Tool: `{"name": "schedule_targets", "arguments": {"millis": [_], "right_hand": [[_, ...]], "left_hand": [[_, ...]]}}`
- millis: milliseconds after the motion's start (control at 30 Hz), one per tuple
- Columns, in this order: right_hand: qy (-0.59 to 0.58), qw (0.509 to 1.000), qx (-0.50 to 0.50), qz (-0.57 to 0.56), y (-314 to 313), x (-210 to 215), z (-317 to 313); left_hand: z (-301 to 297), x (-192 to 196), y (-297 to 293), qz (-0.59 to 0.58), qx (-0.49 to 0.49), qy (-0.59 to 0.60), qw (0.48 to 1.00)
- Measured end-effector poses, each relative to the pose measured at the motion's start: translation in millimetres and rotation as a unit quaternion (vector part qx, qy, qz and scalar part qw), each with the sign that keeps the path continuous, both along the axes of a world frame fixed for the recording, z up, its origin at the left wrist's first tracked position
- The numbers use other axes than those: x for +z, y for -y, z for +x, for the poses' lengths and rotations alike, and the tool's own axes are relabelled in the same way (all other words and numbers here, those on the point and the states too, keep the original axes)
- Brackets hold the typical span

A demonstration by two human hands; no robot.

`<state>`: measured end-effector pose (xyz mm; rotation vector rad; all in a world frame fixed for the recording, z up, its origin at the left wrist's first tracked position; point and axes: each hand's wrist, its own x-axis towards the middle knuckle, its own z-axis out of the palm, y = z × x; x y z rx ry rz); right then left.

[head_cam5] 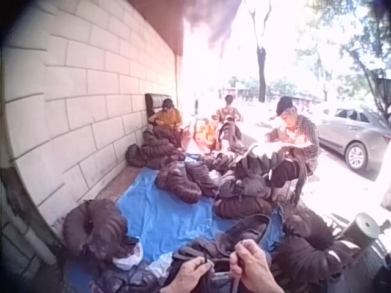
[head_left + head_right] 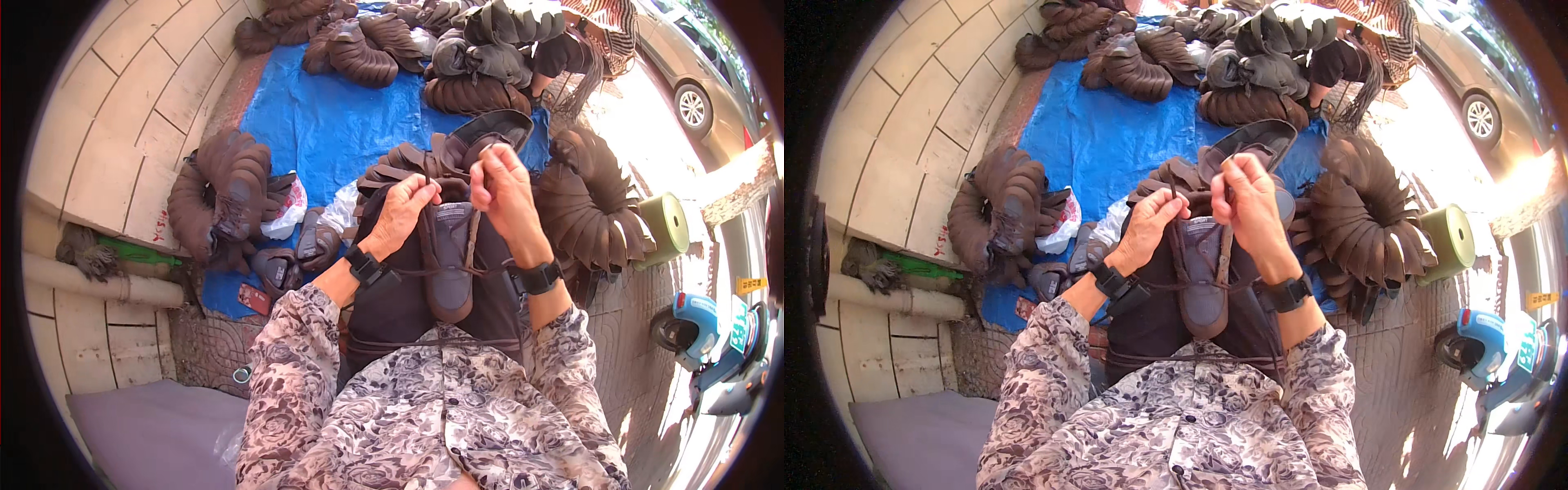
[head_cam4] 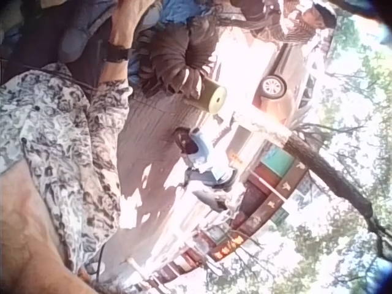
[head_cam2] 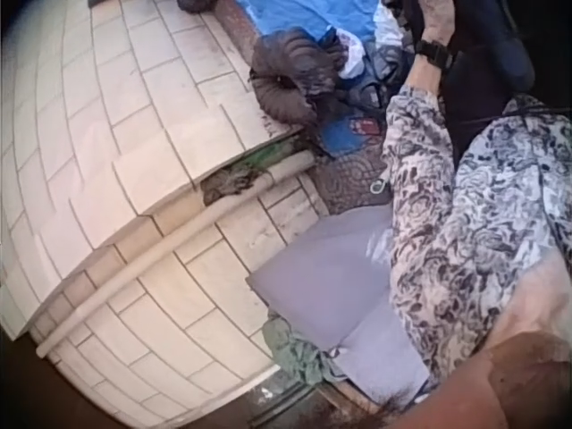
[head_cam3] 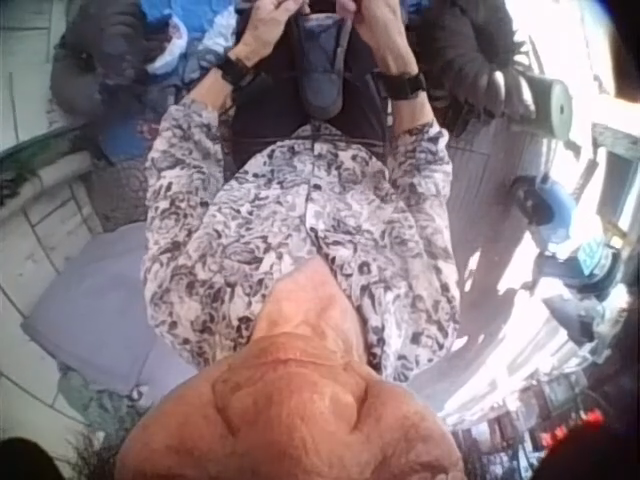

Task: Lacing a newly manufactured shoe at a workspace station.

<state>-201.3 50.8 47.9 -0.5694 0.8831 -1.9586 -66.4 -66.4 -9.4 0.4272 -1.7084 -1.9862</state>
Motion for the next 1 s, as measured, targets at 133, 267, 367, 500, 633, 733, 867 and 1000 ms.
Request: {"name": "schedule_targets", "arguments": {"millis": [133, 267, 367, 500, 633, 733, 867, 1000], "right_hand": [[-0.104, 0.99, -0.011, 0.097, 15.1, -12.1, 6.1], [-0.147, 0.982, 0.018, 0.115, 22.0, -19.6, 16.1], [-0.158, 0.978, -0.027, 0.133, 26.3, -26.8, 18.0], [-0.116, 0.984, -0.048, 0.129, 34.0, -29.1, 25.3], [-0.097, 0.989, -0.04, 0.102, 36.6, -31.9, 26.3], [-0.09, 0.991, -0.039, 0.095, 37.7, -33.4, 29.5], [-0.091, 0.991, 0.005, 0.095, 29.8, -38.9, 34.7], [-0.057, 0.989, 0.057, 0.122, 19.0, -36.6, 47.9]], "left_hand": [[-9.6, 13.4, 8.2, 0.042, 0.043, -0.01, 0.998], [-15.3, 11.0, 12.0, 0.081, 0.063, -0.056, 0.993], [-17.9, 12.1, 9.7, 0.087, 0.077, -0.044, 0.992], [-17.3, 12.6, 8.1, 0.112, 0.08, -0.065, 0.988], [-15.2, 17.2, 7.8, 0.128, 0.068, -0.069, 0.987], [-12.2, 18.7, 7.6, 0.126, 0.061, -0.064, 0.988], [-6.4, 18.9, 2.5, 0.137, 0.071, -0.058, 0.986], [-5.0, 30.0, -4.3, 0.175, 0.081, -0.034, 0.981]]}}
